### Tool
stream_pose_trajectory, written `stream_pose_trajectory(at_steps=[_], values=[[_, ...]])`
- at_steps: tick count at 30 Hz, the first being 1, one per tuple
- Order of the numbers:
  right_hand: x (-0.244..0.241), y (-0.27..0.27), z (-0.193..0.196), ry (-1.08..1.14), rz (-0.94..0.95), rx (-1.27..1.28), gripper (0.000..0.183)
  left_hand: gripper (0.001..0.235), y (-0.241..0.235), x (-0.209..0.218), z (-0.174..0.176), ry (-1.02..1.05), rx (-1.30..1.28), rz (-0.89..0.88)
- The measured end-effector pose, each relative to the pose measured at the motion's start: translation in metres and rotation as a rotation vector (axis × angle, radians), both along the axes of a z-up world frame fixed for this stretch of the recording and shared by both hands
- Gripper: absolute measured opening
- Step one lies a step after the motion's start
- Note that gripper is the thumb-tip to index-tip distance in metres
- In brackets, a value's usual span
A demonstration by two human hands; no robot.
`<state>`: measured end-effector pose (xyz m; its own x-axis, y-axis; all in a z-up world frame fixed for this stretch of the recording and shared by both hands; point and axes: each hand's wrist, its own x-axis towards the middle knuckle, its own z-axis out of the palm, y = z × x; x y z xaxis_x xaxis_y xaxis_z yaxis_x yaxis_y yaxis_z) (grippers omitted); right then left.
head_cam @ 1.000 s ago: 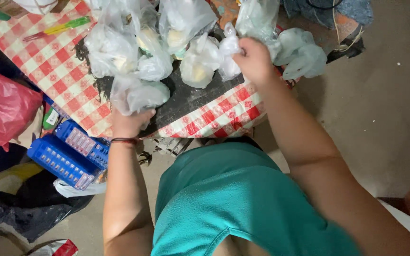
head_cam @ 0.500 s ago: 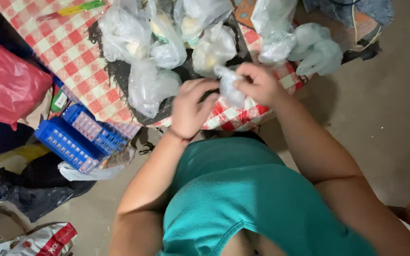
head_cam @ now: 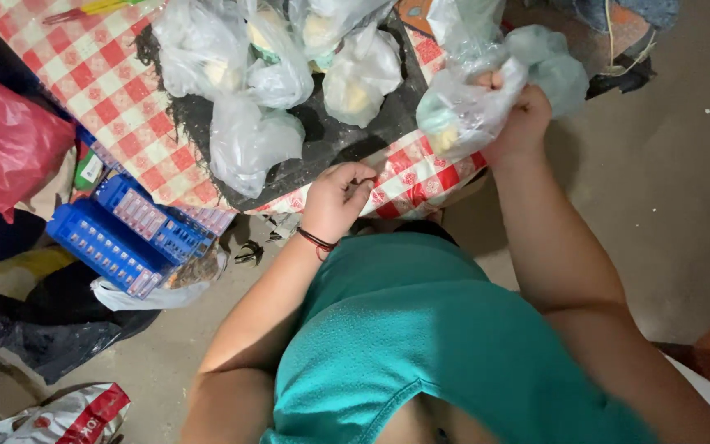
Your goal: The person sits on the floor and repeatedly opens plastic bags containing light green dental molds. They remove handwritten labels, inspect the molds, and place the labels back into the bags before setting them aside.
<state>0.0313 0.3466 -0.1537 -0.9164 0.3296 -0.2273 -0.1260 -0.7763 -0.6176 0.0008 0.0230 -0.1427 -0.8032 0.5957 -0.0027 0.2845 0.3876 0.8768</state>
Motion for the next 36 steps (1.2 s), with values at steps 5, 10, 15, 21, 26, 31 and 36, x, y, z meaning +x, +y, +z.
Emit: stream_pose_trajectory(at_steps=[5, 10, 15, 21, 26, 31, 36], values=[[-0.015, -0.022, 0.014, 0.154, 0.279, 0.122, 0.022, 0.019, -0.003, -0.003, 0.008, -0.062, -0.006, 0.019], [-0.01, -0.087, -0.006, -0.017, -0.162, 1.605, 0.019, 0.008, -0.004, -0.009, 0.021, -0.188, 0.075, 0.105], [-0.031, -0.092, 0.019, -0.299, -0.217, 1.542, 0.01, 0.007, -0.003, -0.009, 0.013, -0.18, 0.017, 0.076], [-0.047, -0.059, 0.044, -0.376, 0.208, 1.23, 0.049, 0.009, 0.003, -0.009, 0.013, -0.233, 0.037, -0.003], [-0.033, -0.002, 0.037, -0.093, -0.177, 1.94, 0.058, 0.017, 0.012, -0.013, 0.001, -0.236, 0.02, -0.064], [-0.03, 0.062, -0.038, -0.445, 0.159, 2.298, 0.04, 0.027, 0.058, -0.026, 0.027, -0.213, -0.083, -0.23], [-0.03, 0.059, 0.051, -0.637, 0.204, 1.577, 0.03, 0.09, 0.099, -0.047, 0.015, -0.408, -0.185, -0.274]])
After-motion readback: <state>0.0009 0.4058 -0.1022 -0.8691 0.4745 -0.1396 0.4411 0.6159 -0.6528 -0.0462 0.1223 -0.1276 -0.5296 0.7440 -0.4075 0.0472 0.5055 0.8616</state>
